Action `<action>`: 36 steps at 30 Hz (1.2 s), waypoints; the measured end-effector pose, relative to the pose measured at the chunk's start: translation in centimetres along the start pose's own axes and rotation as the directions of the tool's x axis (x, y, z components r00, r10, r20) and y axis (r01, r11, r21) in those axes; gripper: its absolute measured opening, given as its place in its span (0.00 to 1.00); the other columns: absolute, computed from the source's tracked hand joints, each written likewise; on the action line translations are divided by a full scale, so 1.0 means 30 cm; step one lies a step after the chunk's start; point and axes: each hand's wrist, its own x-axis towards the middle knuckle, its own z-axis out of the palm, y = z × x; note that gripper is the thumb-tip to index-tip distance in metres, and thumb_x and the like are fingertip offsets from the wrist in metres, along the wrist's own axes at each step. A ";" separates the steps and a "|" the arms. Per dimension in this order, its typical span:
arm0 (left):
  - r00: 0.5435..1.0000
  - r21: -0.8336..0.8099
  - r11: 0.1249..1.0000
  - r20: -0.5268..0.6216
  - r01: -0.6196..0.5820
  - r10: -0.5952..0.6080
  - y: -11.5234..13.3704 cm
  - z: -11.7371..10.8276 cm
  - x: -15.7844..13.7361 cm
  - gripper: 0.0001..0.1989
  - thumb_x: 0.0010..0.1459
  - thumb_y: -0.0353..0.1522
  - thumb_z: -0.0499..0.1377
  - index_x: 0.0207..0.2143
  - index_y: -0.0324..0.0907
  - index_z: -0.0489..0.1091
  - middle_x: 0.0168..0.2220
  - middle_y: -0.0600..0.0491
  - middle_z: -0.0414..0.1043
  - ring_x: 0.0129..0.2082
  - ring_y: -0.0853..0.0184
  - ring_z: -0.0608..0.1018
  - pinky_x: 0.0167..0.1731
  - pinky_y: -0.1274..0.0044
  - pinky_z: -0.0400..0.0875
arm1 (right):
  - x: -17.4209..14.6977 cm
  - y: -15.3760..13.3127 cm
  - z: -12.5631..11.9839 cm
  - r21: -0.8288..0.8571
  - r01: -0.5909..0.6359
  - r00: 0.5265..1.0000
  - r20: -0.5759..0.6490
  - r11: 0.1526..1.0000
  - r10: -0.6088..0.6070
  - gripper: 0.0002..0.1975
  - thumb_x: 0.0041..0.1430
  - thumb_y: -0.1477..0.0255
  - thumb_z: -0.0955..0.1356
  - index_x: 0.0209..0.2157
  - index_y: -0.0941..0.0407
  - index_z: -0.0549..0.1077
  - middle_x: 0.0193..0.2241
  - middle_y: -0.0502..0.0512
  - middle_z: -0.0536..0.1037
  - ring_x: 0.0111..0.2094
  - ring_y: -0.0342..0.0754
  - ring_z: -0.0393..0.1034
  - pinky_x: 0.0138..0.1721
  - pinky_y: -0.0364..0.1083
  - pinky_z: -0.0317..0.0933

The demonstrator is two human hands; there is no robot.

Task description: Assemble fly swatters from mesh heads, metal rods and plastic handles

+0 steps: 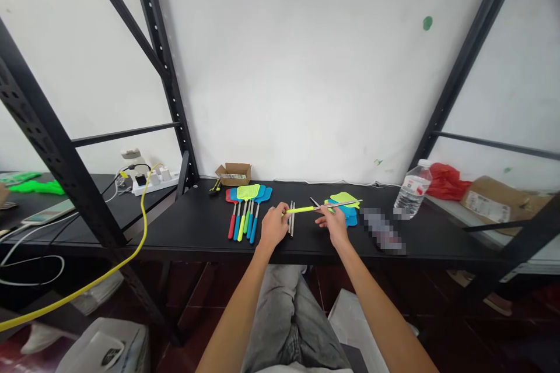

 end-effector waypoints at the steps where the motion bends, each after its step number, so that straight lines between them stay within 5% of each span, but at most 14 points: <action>1: 1.000 0.009 1.000 0.001 0.002 -0.002 0.000 0.001 0.000 0.05 0.62 0.29 0.53 0.39 0.47 0.66 0.33 0.55 0.73 0.37 0.65 0.72 0.32 0.78 0.59 | 0.000 0.000 -0.001 0.004 0.006 1.000 0.001 1.000 -0.006 0.19 0.48 0.58 0.72 0.37 0.55 0.67 0.34 0.57 0.82 0.18 0.43 0.72 0.16 0.39 0.61; 36: 0.999 0.026 0.998 -0.012 -0.050 0.050 0.016 -0.006 -0.015 0.04 0.61 0.32 0.55 0.40 0.47 0.66 0.33 0.55 0.73 0.38 0.65 0.72 0.34 0.78 0.61 | -0.007 0.007 0.002 -0.033 0.049 0.998 0.037 0.998 -0.047 0.21 0.49 0.56 0.73 0.37 0.56 0.70 0.31 0.55 0.80 0.20 0.42 0.72 0.18 0.39 0.61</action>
